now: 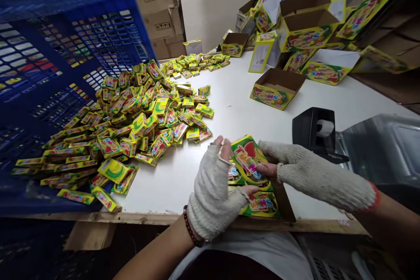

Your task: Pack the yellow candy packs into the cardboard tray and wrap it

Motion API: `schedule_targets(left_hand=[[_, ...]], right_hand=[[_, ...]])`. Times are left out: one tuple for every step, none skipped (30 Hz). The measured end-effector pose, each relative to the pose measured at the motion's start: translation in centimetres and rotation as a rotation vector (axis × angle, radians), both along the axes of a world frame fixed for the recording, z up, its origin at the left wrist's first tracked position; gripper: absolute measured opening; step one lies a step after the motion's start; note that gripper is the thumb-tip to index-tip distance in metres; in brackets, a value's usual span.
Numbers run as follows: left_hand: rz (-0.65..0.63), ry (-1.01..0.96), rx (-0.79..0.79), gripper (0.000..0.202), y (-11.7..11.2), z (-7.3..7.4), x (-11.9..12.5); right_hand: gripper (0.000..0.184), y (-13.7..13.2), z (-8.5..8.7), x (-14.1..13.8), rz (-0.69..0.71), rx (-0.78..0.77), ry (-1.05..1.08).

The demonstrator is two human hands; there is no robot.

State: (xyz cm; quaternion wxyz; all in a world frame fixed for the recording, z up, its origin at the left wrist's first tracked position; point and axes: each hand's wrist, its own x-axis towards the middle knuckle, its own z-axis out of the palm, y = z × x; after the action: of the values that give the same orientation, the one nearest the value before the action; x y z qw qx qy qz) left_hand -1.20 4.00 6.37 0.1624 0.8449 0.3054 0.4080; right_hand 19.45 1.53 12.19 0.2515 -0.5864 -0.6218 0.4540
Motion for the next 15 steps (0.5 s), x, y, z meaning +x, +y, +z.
schedule_targets(left_hand=[[0.022,-0.022,-0.098,0.086,0.0,-0.4,-0.2],[0.048,-0.033,-0.174,0.079,0.0,-0.8,-0.7],[0.070,-0.028,-0.221,0.069,0.0,-1.1,-1.2],[0.077,-0.004,-0.232,0.060,0.1,-1.3,-1.8],[0.064,0.034,-0.214,0.054,0.1,-1.6,-2.3],[0.032,0.087,-0.180,0.051,0.1,-1.8,-2.8],[-0.011,0.157,-0.151,0.051,0.0,-2.0,-3.1],[-0.062,0.238,-0.136,0.052,-0.2,-2.2,-3.3],[-0.108,0.320,-0.132,0.055,-0.5,-2.5,-3.4],[-0.142,0.390,-0.131,0.058,-0.9,-2.9,-3.5],[-0.162,0.436,-0.127,0.058,-1.2,-3.3,-3.5],[-0.173,0.449,-0.118,0.057,-1.6,-3.8,-3.7],[-0.179,0.432,-0.101,0.055,-1.9,-4.2,-4.0],[-0.175,0.395,-0.083,0.055,-2.1,-4.7,-4.4],[-0.158,0.354,-0.069,0.054,-2.1,-5.1,-5.1]], right_hand=[[0.044,-0.1,-0.2,0.6,0.037,-0.063,0.002],[0.043,-0.2,-0.3,1.3,0.079,-0.105,-0.007],[0.041,-0.4,-0.4,2.1,0.118,-0.126,-0.036],[0.037,-0.5,-0.4,2.7,0.147,-0.134,-0.096],[0.031,-0.5,-0.3,3.2,0.167,-0.142,-0.196],[0.025,-0.5,-0.2,3.5,0.180,-0.156,-0.333],[0.021,-0.4,-0.1,3.5,0.195,-0.181,-0.494],[0.021,-0.1,-0.1,3.2,0.227,-0.210,-0.648],[0.022,0.2,-0.1,2.7,0.285,-0.239,-0.771],[0.022,0.7,-0.2,2.0,0.357,-0.261,-0.849],[0.022,1.2,-0.4,1.2,0.433,-0.280,-0.892],[0.021,1.7,-0.7,0.4,0.501,-0.297,-0.910],[0.020,2.1,-1.1,-0.3,0.551,-0.308,-0.913],[0.018,2.3,-1.7,-0.8,0.580,-0.314,-0.907],[0.018,2.2,-2.5,-1.0,0.580,-0.307,-0.896]])
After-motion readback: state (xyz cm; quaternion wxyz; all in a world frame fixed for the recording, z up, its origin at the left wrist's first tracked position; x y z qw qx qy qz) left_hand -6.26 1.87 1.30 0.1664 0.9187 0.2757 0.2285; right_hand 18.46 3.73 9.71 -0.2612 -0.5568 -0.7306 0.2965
